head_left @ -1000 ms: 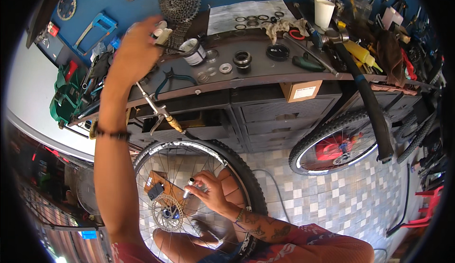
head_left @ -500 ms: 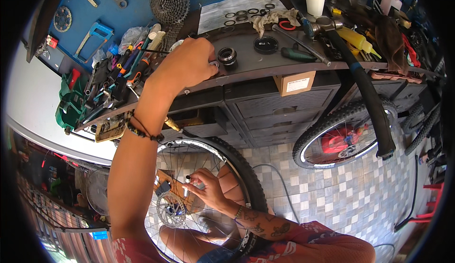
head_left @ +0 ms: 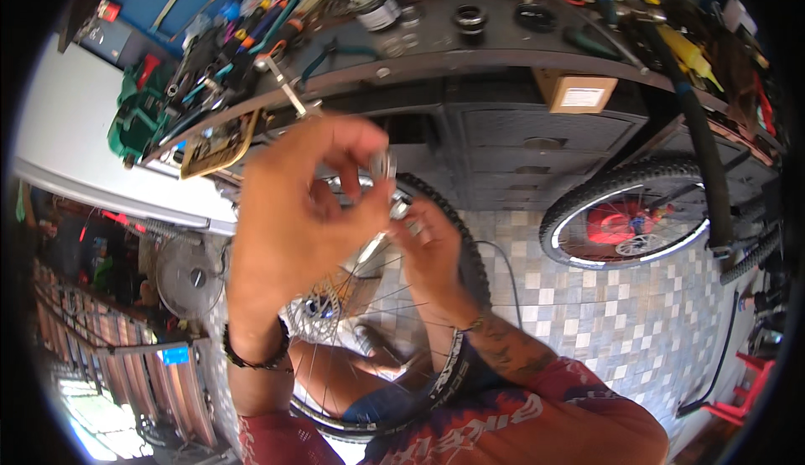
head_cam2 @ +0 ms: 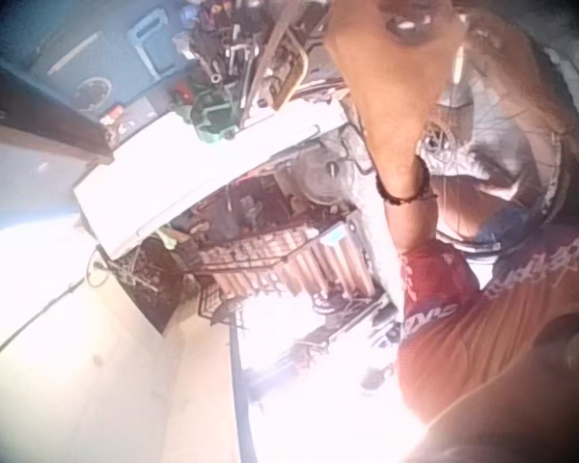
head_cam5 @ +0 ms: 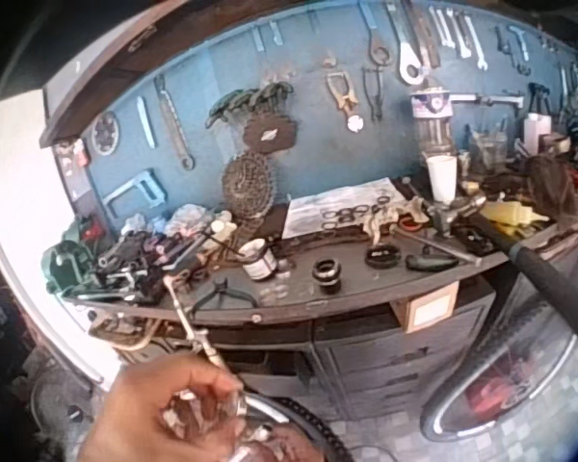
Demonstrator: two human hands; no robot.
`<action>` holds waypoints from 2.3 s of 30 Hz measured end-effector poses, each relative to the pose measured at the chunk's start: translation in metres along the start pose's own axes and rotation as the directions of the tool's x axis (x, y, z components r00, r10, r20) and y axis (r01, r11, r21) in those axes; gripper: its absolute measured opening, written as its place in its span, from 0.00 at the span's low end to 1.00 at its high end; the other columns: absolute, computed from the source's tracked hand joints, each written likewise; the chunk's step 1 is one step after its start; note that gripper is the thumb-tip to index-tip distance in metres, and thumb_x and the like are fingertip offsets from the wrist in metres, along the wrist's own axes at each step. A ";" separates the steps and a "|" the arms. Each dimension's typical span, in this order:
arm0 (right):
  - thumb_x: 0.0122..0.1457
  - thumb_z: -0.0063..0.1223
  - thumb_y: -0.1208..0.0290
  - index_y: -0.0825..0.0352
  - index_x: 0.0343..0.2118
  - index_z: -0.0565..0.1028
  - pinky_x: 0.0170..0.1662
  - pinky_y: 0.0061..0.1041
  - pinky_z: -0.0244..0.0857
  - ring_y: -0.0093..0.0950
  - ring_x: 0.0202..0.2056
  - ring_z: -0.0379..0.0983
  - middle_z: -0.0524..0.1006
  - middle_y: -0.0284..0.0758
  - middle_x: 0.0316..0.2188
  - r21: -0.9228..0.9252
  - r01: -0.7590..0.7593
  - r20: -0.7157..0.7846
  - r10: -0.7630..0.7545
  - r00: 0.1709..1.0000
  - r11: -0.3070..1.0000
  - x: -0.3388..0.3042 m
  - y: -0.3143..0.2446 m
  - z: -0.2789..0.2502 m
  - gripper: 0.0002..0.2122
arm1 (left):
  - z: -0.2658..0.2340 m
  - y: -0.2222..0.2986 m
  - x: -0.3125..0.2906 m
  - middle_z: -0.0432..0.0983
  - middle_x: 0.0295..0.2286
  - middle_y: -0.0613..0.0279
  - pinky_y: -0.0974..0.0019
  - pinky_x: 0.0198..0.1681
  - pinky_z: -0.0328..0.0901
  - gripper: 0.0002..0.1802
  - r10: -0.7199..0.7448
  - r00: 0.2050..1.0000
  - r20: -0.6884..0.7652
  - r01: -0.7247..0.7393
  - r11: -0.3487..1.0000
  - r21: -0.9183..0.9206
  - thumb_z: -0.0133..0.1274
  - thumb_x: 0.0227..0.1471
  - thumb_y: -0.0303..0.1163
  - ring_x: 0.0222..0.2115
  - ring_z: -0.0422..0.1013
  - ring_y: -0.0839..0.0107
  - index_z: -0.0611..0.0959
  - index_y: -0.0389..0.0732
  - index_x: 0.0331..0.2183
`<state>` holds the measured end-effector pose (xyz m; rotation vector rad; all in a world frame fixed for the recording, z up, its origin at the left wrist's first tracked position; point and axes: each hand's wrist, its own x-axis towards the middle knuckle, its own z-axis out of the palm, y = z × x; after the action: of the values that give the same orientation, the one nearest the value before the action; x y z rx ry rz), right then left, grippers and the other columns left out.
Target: The person sits on the floor and works on a bicycle wheel hub. They use a small brush to apply lubricant to the hub, then insert a metal axle and a black plastic cap. They also apply lubricant to a small metal ring before placing it on the hub.
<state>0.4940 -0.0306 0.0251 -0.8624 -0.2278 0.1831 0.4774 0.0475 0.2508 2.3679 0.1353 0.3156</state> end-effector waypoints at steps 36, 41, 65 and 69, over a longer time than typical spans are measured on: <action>0.54 0.72 0.67 0.65 0.36 0.80 0.44 0.36 0.69 0.38 0.37 0.75 0.78 0.34 0.32 -0.396 0.656 0.842 -0.030 0.538 0.643 0.016 -0.076 0.016 0.12 | -0.034 -0.117 -0.123 0.81 0.44 0.54 0.69 0.45 0.74 0.24 -0.022 0.993 0.115 0.053 0.959 -0.279 0.67 0.46 0.11 0.40 0.79 0.72 0.85 0.31 0.48; 0.54 0.73 0.67 0.65 0.36 0.81 0.44 0.36 0.69 0.37 0.37 0.75 0.78 0.34 0.32 -0.375 0.715 0.847 -0.096 0.523 0.590 0.016 -0.075 0.012 0.12 | -0.026 -0.117 -0.122 0.81 0.44 0.53 0.70 0.45 0.75 0.23 -0.042 0.993 0.107 0.073 0.950 -0.305 0.67 0.47 0.11 0.39 0.79 0.72 0.86 0.31 0.47; 0.54 0.71 0.72 0.67 0.42 0.84 0.59 0.42 0.67 0.34 0.43 0.80 0.84 0.35 0.37 -0.426 0.759 0.869 -0.013 0.495 0.492 0.010 -0.084 0.004 0.13 | -0.012 -0.075 -0.133 0.79 0.39 0.54 0.59 0.34 0.75 0.21 0.199 0.977 -0.083 -0.194 0.979 0.067 0.68 0.46 0.21 0.33 0.79 0.57 0.85 0.37 0.45; 0.53 0.71 0.74 0.69 0.42 0.84 0.60 0.43 0.68 0.35 0.44 0.80 0.84 0.36 0.38 -0.410 0.805 0.885 -0.027 0.465 0.429 0.012 -0.086 0.004 0.13 | -0.014 -0.076 -0.134 0.77 0.39 0.53 0.55 0.34 0.74 0.20 0.240 0.970 -0.049 -0.232 0.964 0.133 0.67 0.49 0.24 0.34 0.79 0.51 0.84 0.36 0.46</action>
<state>0.5100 -0.0800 0.0953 -1.5843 -1.5533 -0.1557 0.3444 0.0871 0.1833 2.5037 -0.1012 0.5118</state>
